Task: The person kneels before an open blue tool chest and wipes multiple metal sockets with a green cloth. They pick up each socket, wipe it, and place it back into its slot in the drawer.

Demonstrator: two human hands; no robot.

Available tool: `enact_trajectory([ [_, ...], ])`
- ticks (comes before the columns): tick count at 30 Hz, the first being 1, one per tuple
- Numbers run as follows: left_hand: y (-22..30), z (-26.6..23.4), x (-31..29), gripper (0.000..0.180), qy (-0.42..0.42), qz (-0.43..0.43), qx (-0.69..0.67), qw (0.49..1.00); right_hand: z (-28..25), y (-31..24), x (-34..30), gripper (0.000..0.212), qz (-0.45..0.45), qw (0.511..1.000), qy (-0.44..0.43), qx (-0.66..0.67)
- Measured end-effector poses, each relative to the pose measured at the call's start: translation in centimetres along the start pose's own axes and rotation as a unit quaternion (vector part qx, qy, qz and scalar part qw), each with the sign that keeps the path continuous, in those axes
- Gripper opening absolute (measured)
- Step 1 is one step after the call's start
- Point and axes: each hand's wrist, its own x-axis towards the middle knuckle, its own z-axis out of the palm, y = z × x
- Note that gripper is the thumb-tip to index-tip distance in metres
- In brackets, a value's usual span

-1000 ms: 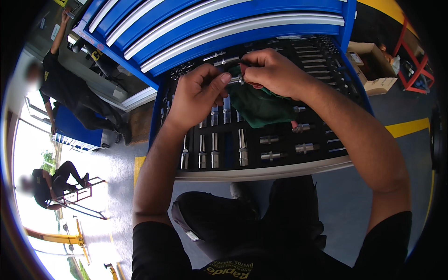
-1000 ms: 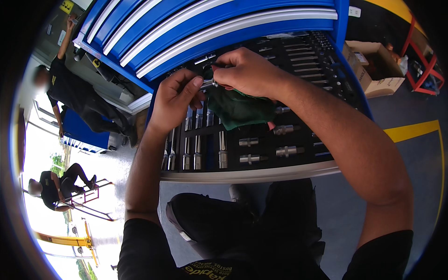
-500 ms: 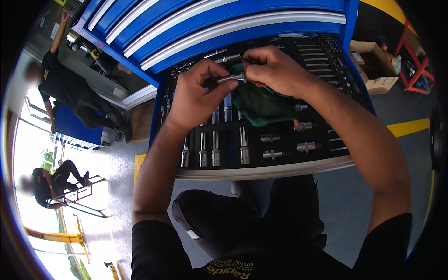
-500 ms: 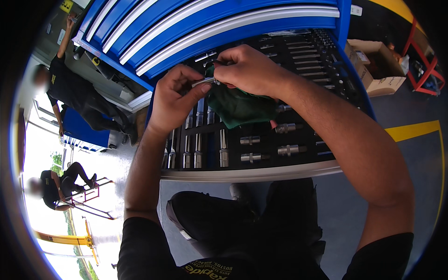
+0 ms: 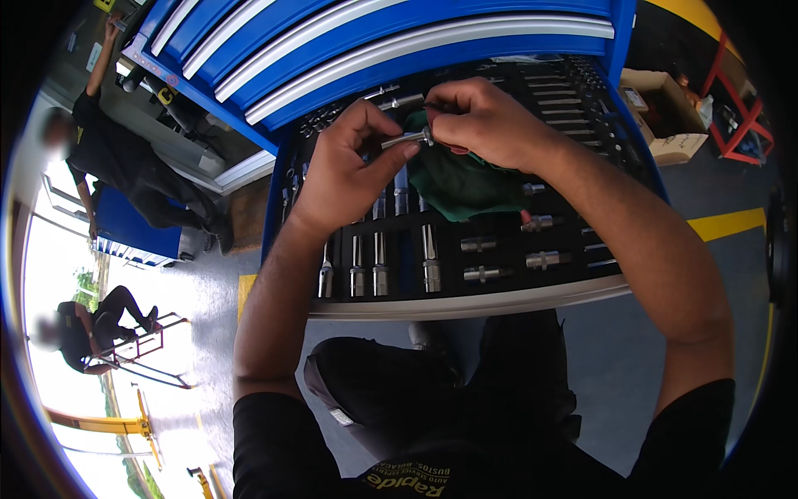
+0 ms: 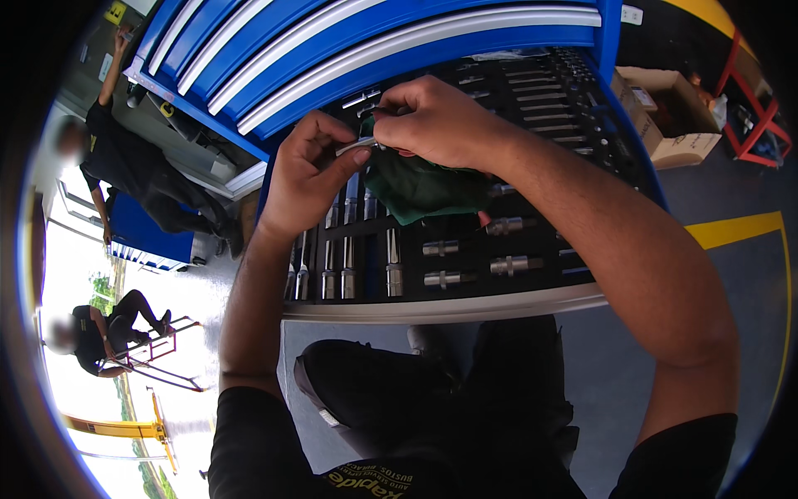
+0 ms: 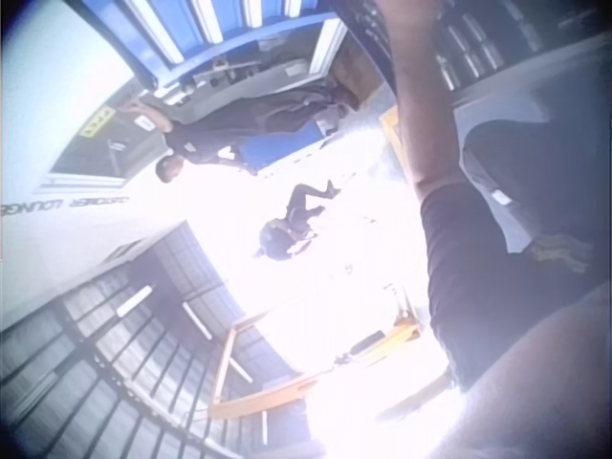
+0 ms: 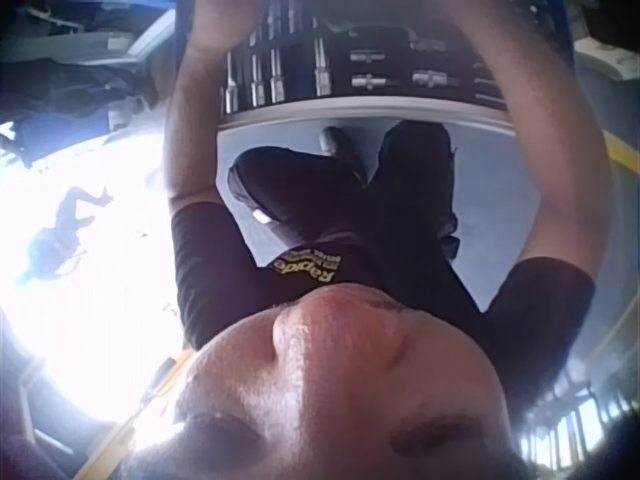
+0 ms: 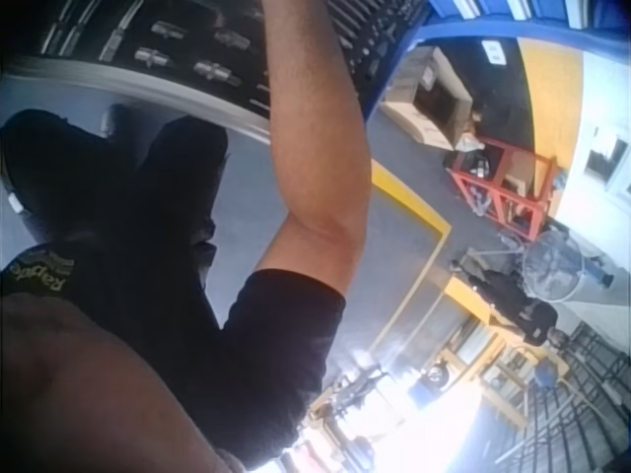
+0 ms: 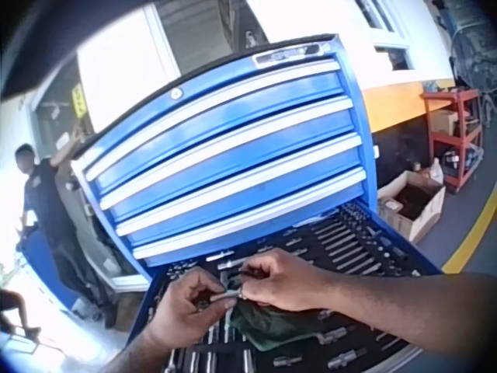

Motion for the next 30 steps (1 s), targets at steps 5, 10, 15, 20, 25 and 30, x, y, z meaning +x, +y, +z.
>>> enact_trajectory([
  [5, 1.4, -1.0, 0.3, 0.019, -0.045, -0.167, -0.011, 0.985, 0.1, 0.1, 0.0, 0.013, 0.002, 1.000, 0.007, 0.002],
  [10, 0.7, -0.7, 0.1, 0.015, -0.047, -0.134, -0.024, 0.990, -0.1, 0.2, -0.1, 0.014, 0.002, 1.000, -0.006, -0.009],
  [15, 0.2, -0.5, -0.3, 0.017, -0.019, -0.083, -0.044, 0.995, 0.0, 0.5, 0.2, 0.014, -0.016, 1.000, -0.007, -0.015],
  [20, 1.2, -0.7, 0.4, 0.016, -0.020, -0.167, -0.051, 0.984, -0.1, 0.4, 0.7, 0.013, -0.027, 0.999, -0.002, -0.041],
  [25, 0.8, -0.7, 0.4, 0.013, -0.037, -0.151, -0.008, 0.988, -0.2, 0.4, 0.5, 0.014, -0.033, 0.999, 0.005, -0.042],
  [30, 0.4, -0.2, -0.5, 0.012, -0.022, -0.103, -0.005, 0.994, -0.1, -1.2, -1.5, 0.023, -0.114, 0.989, 0.048, -0.083],
])
